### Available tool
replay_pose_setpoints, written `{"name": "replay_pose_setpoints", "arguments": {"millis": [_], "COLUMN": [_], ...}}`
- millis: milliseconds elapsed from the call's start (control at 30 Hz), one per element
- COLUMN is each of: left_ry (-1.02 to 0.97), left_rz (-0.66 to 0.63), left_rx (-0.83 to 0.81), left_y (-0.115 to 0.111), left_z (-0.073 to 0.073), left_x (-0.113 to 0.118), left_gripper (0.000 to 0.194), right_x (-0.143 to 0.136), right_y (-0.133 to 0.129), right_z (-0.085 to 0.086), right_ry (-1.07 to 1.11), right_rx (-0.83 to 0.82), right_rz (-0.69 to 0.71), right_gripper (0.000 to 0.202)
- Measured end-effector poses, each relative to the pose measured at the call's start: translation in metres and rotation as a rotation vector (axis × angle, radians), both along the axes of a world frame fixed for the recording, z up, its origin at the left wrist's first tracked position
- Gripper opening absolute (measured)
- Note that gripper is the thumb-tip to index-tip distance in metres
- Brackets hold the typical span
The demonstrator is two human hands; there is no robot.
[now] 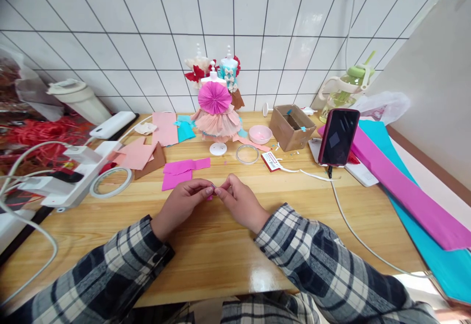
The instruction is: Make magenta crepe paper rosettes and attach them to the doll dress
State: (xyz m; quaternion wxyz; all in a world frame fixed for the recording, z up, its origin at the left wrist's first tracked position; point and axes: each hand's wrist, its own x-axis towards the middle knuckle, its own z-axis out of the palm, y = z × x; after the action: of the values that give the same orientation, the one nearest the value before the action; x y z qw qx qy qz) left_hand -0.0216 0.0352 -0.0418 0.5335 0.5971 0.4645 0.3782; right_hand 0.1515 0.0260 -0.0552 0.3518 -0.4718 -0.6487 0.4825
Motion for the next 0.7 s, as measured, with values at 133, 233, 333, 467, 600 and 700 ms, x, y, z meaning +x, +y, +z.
{"name": "replay_pose_setpoints", "arguments": {"millis": [133, 233, 333, 467, 600, 700], "left_ry": [0.004, -0.019, -0.064, -0.113, -0.142, -0.148], "left_rz": [0.000, 0.060, 0.160, 0.243, 0.230, 0.195], "left_rx": [-0.002, -0.005, -0.004, -0.019, -0.027, -0.041], "left_y": [0.001, 0.003, 0.006, 0.011, 0.014, 0.014], "left_z": [-0.001, -0.001, -0.002, -0.005, -0.008, -0.007], "left_x": [-0.001, -0.002, -0.006, -0.009, -0.005, -0.001], "left_gripper": [0.024, 0.026, 0.029, 0.032, 0.035, 0.037], "right_x": [0.003, 0.014, 0.029, 0.042, 0.048, 0.046], "right_y": [0.004, 0.014, 0.025, 0.039, 0.072, 0.109], "right_z": [-0.001, 0.000, 0.001, 0.000, 0.003, 0.008], "right_ry": [-0.058, -0.202, -0.462, -0.606, -0.658, -0.828], "right_rx": [0.026, 0.097, 0.236, 0.443, 0.537, 0.556], "right_rz": [0.000, -0.003, 0.005, 0.124, -0.050, -0.196], "right_gripper": [0.024, 0.024, 0.024, 0.022, 0.024, 0.023]}}
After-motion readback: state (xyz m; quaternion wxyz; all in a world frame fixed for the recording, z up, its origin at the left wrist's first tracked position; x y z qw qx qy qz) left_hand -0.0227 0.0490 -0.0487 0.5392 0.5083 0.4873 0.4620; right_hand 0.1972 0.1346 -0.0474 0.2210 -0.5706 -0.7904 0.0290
